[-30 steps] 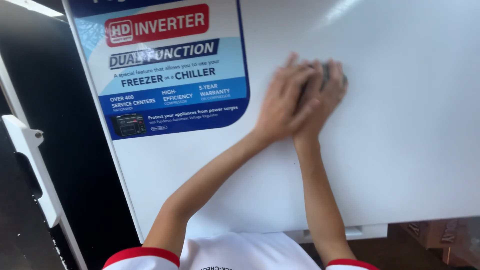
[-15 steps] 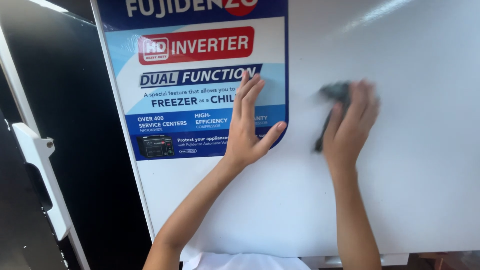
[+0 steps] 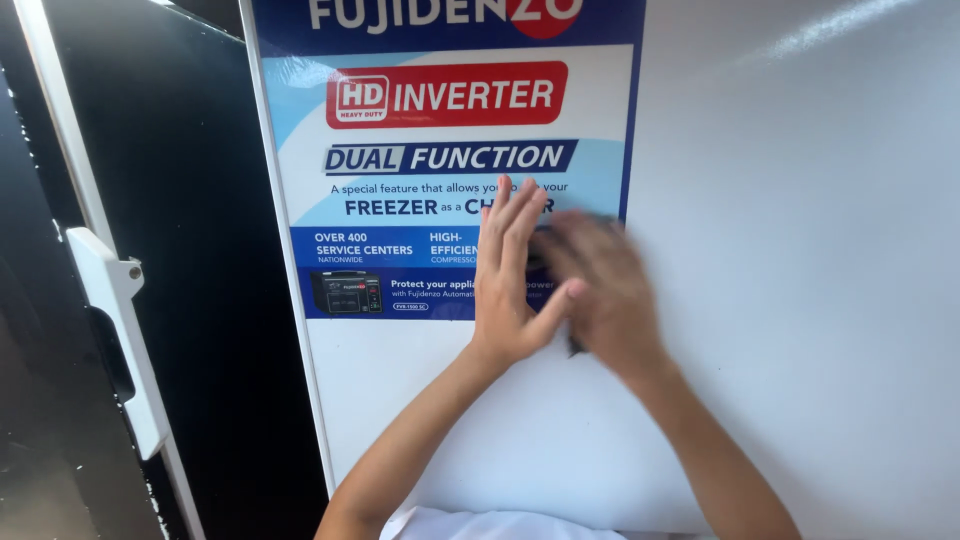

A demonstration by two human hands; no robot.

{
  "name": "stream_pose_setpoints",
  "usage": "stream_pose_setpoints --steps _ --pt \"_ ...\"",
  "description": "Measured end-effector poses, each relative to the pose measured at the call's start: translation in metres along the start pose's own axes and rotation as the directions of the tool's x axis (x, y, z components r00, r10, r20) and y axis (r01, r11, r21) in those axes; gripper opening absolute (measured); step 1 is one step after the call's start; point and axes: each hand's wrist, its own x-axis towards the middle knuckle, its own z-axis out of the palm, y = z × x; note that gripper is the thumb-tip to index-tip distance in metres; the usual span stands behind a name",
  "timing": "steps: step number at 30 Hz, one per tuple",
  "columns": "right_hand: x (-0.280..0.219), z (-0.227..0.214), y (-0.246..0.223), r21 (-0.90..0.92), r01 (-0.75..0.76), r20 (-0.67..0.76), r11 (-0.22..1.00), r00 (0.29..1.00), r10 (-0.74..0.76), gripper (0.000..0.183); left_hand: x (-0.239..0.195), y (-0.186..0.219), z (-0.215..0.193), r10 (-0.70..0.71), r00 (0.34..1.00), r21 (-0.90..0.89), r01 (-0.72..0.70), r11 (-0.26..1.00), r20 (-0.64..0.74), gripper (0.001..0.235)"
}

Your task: Wiping down a metal table and a white freezer with a cloth.

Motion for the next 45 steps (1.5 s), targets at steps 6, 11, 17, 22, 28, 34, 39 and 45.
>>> stream_pose_setpoints --steps 6,11,17,22,28,34,39,45 --pt "-0.007 -0.02 0.035 -0.076 -0.289 -0.359 0.954 0.901 0.244 0.033 0.003 0.02 0.016 -0.006 1.0 0.093 0.003 0.996 0.03 0.08" --pt "-0.05 0.009 0.018 -0.198 -0.382 -0.405 0.903 0.87 0.279 0.04 -0.034 0.047 0.068 0.074 0.992 0.065 -0.081 0.995 0.106 0.082" --pt "-0.132 0.024 0.006 -0.201 -0.47 -0.489 0.86 0.809 0.327 0.046 -0.096 0.067 0.09 0.178 0.955 -0.03 -0.176 0.984 0.238 0.083" --pt "-0.182 0.032 -0.015 -0.214 -0.585 -0.54 0.782 0.738 0.404 0.047 -0.136 0.078 0.09 0.225 0.915 -0.061 -0.217 0.974 0.334 0.081" --pt "-0.21 0.023 -0.039 -0.109 -0.615 -0.632 0.781 0.65 0.423 0.048 -0.163 0.082 0.105 0.284 0.906 -0.123 -0.258 0.958 0.313 0.073" --pt "-0.244 0.01 -0.04 -0.091 -0.603 -0.595 0.793 0.671 0.442 0.042 -0.195 0.1 0.128 0.242 0.945 -0.121 -0.219 0.968 0.221 0.067" --pt "-0.286 -0.009 0.013 -0.12 -0.496 -0.562 0.86 0.748 0.353 0.041 -0.219 0.126 0.172 0.232 0.968 -0.097 -0.223 0.97 0.098 0.069" --pt "-0.35 -0.066 0.06 -0.112 -0.523 -0.575 0.845 0.727 0.374 0.043 -0.229 0.17 0.264 0.313 0.931 -0.133 -0.292 0.947 0.187 0.067"
